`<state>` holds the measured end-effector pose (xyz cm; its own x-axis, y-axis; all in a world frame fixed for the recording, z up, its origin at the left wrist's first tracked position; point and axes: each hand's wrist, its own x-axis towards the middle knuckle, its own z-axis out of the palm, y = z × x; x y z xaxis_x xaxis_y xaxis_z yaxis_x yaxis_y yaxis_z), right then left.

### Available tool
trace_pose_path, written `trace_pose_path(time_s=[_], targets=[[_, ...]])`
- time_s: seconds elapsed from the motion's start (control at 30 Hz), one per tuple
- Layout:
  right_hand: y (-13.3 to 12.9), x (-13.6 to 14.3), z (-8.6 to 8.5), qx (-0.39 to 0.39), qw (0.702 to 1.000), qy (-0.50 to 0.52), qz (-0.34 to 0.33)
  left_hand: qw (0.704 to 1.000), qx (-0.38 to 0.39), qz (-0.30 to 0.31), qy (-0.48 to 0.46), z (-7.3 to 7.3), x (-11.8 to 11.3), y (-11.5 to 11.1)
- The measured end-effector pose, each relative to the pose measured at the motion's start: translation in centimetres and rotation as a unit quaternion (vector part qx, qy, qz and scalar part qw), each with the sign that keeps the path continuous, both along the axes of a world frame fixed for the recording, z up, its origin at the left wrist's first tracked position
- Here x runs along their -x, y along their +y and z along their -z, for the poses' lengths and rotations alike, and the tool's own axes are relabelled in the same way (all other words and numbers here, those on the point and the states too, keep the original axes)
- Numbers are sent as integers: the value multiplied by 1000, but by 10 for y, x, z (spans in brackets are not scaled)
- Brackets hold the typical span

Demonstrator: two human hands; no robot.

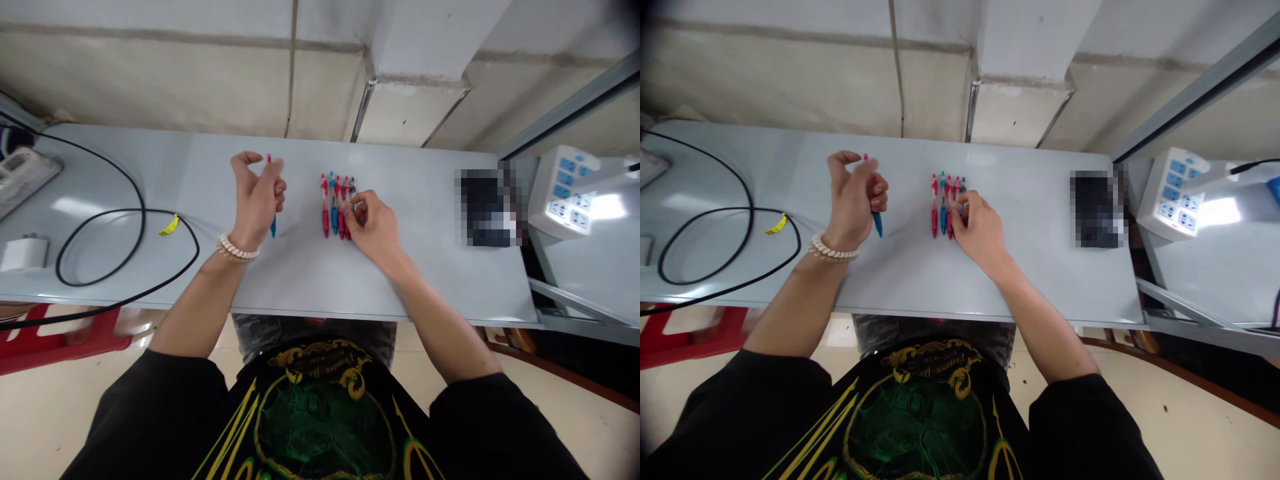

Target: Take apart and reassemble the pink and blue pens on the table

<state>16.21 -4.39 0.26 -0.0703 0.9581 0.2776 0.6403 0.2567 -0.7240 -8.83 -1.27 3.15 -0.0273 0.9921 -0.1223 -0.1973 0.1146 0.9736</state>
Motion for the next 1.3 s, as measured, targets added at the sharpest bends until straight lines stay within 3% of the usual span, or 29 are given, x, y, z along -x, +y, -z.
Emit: trace_pose_path(time_s=[0.03,0.1,0.17,0.23,0.4,0.5,0.6,0.67,0.73,0.8,0.87,0.93,1.03,1.2,1.3], targets=[[3,-3,2,4,1000,-2,1,993,-72,-72,57,3,2,2],[7,-7,4,11,1000,-6,-4,964,-173,-96,176,8,8,5],[10,-10,5,15,1000,-11,-16,924,-235,-79,290,16,17,10],[12,-12,5,15,999,-15,-25,907,-229,-50,351,25,30,15],[14,-18,-5,16,995,-50,-83,882,-175,-65,432,45,56,23],[14,-22,-12,47,990,-59,-117,889,-178,-71,416,47,59,19],[12,-26,-17,56,993,-27,-99,880,-221,-76,412,40,52,8],[7,-27,-22,60,992,35,-103,886,-237,-60,394,31,39,-1],[1,-26,-28,76,980,118,-142,927,-201,-7,317,20,20,-12],[-7,-23,-34,94,958,180,-201,974,-135,65,172,10,-3,-21],[-13,-17,-39,103,943,204,-243,983,-99,139,60,1,-26,-25],[-13,-11,-41,111,935,212,-262,980,-85,180,13,-5,-44,-24],[-5,-9,-40,105,928,278,-226,985,-90,134,-64,-7,-57,-13],[10,-13,-32,222,891,308,-249,978,-111,56,-168,2,-59,-3],[10,-10,-22,165,914,301,-214,982,-113,13,-149,12,-59,-8]])
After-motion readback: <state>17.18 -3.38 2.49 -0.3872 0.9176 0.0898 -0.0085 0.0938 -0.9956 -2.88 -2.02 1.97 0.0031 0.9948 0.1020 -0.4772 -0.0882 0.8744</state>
